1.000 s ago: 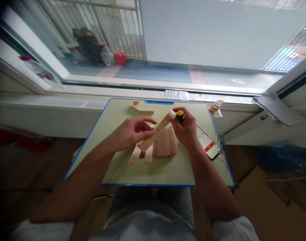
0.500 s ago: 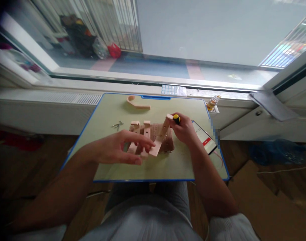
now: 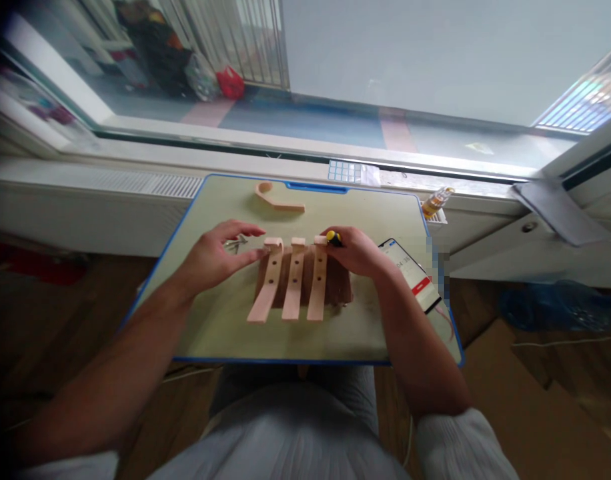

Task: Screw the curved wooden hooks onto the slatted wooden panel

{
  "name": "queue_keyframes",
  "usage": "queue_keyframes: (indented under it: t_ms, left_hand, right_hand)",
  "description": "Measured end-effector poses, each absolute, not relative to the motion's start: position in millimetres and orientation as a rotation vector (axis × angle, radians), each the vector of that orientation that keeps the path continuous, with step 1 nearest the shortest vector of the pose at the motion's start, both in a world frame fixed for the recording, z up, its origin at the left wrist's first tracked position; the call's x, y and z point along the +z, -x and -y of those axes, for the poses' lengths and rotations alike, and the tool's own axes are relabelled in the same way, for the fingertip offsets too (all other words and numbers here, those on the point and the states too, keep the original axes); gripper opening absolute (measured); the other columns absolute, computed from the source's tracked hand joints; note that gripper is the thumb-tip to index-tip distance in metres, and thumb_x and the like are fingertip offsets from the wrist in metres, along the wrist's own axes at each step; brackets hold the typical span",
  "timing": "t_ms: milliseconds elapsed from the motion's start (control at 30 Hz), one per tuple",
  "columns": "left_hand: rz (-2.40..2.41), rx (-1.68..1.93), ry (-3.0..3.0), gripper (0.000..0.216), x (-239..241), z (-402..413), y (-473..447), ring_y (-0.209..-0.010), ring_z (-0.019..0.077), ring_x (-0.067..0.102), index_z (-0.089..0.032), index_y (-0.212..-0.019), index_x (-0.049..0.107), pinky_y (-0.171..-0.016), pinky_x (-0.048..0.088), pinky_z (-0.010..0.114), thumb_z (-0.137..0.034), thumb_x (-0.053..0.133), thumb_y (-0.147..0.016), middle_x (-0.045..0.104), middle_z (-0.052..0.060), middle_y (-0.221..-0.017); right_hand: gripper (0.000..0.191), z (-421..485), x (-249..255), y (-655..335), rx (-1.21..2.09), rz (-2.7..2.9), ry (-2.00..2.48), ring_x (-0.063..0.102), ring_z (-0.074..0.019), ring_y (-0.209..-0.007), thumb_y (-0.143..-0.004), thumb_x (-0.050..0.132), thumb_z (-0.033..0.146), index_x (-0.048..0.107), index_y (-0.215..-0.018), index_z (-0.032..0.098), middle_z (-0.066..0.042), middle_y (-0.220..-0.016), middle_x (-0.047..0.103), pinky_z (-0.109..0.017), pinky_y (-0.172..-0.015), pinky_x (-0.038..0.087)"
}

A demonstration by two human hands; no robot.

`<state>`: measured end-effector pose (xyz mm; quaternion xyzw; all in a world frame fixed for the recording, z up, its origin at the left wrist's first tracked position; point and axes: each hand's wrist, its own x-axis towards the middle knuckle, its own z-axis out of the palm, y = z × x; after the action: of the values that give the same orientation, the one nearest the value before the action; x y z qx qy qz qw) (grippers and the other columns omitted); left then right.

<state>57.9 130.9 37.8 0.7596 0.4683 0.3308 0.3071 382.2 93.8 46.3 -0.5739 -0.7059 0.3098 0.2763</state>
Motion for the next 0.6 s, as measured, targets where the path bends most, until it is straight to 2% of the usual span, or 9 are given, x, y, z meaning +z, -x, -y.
queue_keyframes:
  t_ms: [100, 267, 600]
  left_hand:
    - [-1.184, 0.864, -2.091, 0.047, 25, -133, -58, -0.129, 0.0319, 0.072, -0.025, -0.126, 0.080, -0.123, 0.052, 0.051, -0.052, 0.087, -0.088, 0.082, 0.010, -0.134]
    - [-1.137, 0.822, -2.103, 0.046, 19, -134, -62, -0.128, 0.0307, 0.071, -0.026, -0.129, 0.081, -0.122, 0.052, 0.047, -0.049, 0.087, -0.089, 0.081, 0.009, -0.135]
    - [-1.125, 0.818, -1.994, 0.048, 12, -134, -62, -0.123, 0.0305, 0.075, -0.024, -0.128, 0.082, -0.119, 0.055, 0.045, -0.053, 0.087, -0.090, 0.082, 0.010, -0.130]
  right_hand:
    - [0.024, -90, 47, -382, 0.780, 1.919, 1.576, 0.070, -0.0208, -0.084, -0.095, 0.073, 0.035, 0.084, -0.111, 0.019, -0.006, -0.097, 0.085, -0.031, -0.077, 0.048]
    - [0.022, -88, 43, -380, 0.715, 1.970, 1.582, 0.072, -0.0201, -0.083, -0.096, 0.073, 0.027, 0.082, -0.115, 0.022, -0.004, -0.096, 0.084, -0.030, -0.075, 0.049]
    - [0.025, -88, 39, -370, 0.656, 1.951, 1.649, 0.078, -0.0256, -0.092, -0.099, 0.072, 0.028, 0.083, -0.121, 0.026, -0.006, -0.109, 0.088, -0.035, -0.082, 0.054]
